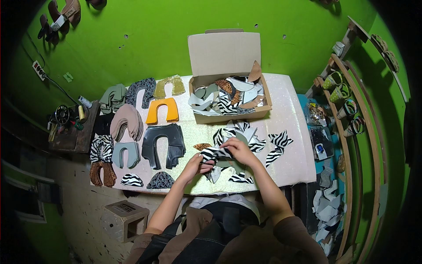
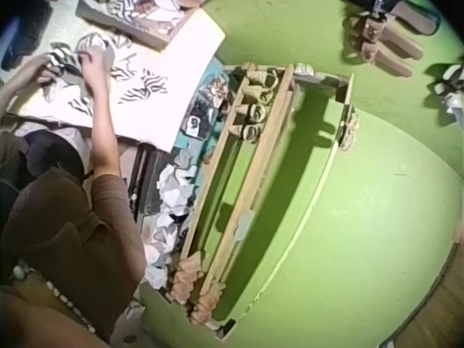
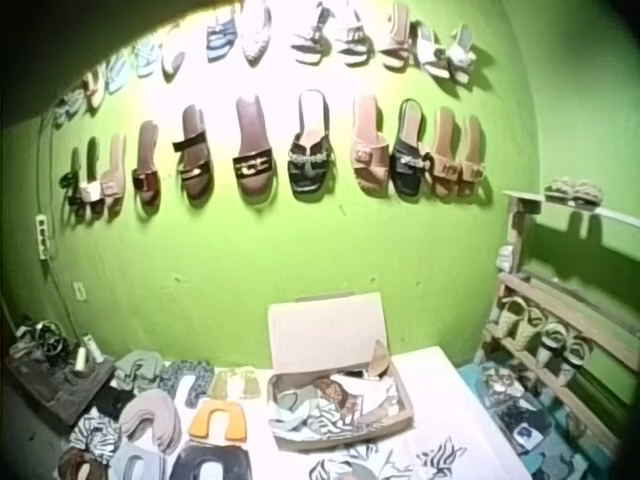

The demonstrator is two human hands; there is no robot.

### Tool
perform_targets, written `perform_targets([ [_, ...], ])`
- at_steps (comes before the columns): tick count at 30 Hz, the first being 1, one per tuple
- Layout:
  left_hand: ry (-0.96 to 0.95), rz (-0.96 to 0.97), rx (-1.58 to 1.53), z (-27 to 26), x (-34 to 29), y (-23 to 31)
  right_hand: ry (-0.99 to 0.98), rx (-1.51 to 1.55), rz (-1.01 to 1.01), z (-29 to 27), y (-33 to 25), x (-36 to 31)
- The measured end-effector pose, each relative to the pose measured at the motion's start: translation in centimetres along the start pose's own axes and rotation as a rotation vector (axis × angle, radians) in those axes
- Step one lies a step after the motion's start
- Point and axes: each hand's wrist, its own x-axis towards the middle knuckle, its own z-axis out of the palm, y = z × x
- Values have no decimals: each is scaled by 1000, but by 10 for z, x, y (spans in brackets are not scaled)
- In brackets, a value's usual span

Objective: Organize and sort various patterned and colored shoe upper components on a table.

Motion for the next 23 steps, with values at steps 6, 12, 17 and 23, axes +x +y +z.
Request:
perform_targets([
  [6,-97,-62,63,25,-3,13,-41,-105,-123,24,-6,11],
  [12,-115,-1,62,15,2,0,-30,-255,-252,28,-14,4],
  [17,-76,-12,62,11,-2,1,-133,-344,-211,22,-19,-7],
  [23,-38,-30,50,7,-9,-7,-229,-443,-185,31,-17,-10],
])
